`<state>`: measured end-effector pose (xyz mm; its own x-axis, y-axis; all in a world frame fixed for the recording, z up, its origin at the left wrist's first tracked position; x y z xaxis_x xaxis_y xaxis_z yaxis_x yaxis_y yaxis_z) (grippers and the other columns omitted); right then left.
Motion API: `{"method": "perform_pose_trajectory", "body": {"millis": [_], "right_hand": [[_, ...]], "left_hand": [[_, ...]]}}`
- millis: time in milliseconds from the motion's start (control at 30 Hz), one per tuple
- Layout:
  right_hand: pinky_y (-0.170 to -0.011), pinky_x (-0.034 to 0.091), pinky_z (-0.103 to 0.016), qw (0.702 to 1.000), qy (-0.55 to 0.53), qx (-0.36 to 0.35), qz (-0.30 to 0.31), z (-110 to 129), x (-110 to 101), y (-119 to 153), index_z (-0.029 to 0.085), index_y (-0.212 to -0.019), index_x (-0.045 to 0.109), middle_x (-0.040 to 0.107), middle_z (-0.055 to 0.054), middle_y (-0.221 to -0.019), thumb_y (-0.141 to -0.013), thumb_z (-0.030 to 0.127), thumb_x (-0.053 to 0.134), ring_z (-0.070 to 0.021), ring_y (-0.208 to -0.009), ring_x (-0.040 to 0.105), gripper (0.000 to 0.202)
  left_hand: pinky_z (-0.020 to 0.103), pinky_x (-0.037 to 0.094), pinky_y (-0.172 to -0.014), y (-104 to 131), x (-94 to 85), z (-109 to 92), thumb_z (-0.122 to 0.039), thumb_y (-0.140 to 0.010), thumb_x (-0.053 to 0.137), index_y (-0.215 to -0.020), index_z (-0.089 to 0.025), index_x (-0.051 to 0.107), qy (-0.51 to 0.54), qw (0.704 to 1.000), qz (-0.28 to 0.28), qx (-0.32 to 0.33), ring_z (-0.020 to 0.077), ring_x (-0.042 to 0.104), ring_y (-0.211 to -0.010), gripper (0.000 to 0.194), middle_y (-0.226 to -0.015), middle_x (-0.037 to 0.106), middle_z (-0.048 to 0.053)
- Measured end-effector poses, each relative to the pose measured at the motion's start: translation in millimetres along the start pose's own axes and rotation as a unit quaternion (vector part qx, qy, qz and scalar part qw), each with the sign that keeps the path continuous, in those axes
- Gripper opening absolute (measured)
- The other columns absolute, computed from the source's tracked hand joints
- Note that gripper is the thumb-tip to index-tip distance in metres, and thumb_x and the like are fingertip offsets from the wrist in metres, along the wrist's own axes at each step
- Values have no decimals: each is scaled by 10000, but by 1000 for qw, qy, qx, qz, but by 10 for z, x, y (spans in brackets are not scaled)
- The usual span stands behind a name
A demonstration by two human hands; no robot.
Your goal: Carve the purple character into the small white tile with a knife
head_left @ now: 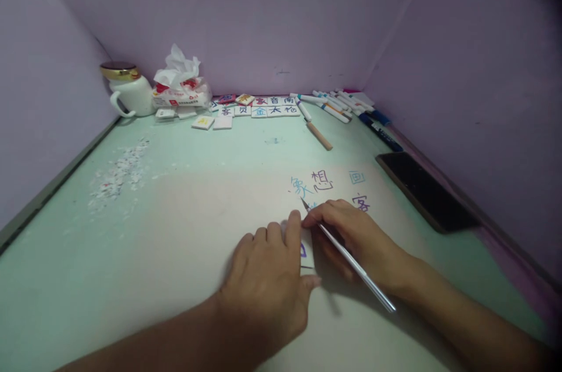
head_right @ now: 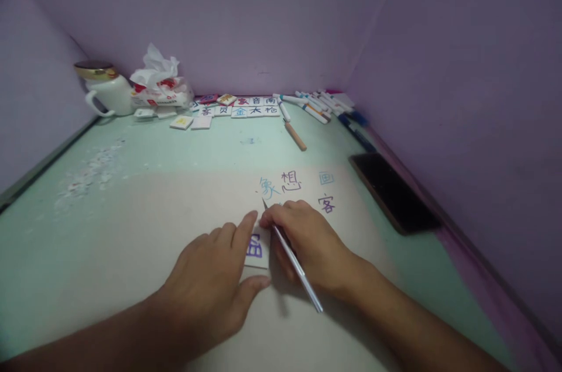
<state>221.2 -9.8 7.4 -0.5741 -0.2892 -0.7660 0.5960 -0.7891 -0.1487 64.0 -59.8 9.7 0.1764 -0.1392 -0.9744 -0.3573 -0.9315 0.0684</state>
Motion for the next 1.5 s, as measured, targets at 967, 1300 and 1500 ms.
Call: {"method": "perform_pose_trajectory", "body": {"millis": [967, 1300, 1500], "right_hand": [[-527, 389, -284, 904, -372, 155, -145, -217, 83, 0, 207, -881, 728, 605, -47, -663, -885, 570, 430, -166, -610, 526, 469], [-470, 387, -234, 877, -420, 194, -127, -198, 19, -43, 193, -800, 665, 582, 5, -600, -686, 350, 757, -117, -510, 501, 215], [-473, 359, -246, 886, -401, 180, -149, -219, 61, -22, 173, -738, 632, 527, 14, -521, -792, 470, 626, -116, -487, 461, 303]], "left_hand": [[432, 389, -870, -322, -41, 449, -220, -654, 736, -998, -176, 569, 194, 970, -16, 149, 232, 534, -922, 385, -997, 577, 60], [461, 392, -905, -305, -25, 474, -220, -691, 686, -1063, -194, 573, 201, 969, -22, 143, 266, 504, -1002, 390, -1067, 555, 86], [459, 415, -911, -342, -64, 528, -163, -729, 551, -1178, -185, 542, 222, 958, -18, 181, 268, 507, -1052, 450, -1126, 566, 110]]}}
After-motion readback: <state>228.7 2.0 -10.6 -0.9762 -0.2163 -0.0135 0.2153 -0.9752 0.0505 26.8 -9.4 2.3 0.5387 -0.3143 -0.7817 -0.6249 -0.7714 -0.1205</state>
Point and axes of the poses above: each hand's wrist, its own y-axis away from the middle knuckle, its own x-axis out of the palm, z = x × y, the point moved 2 cm from there along -y, towards the middle knuckle
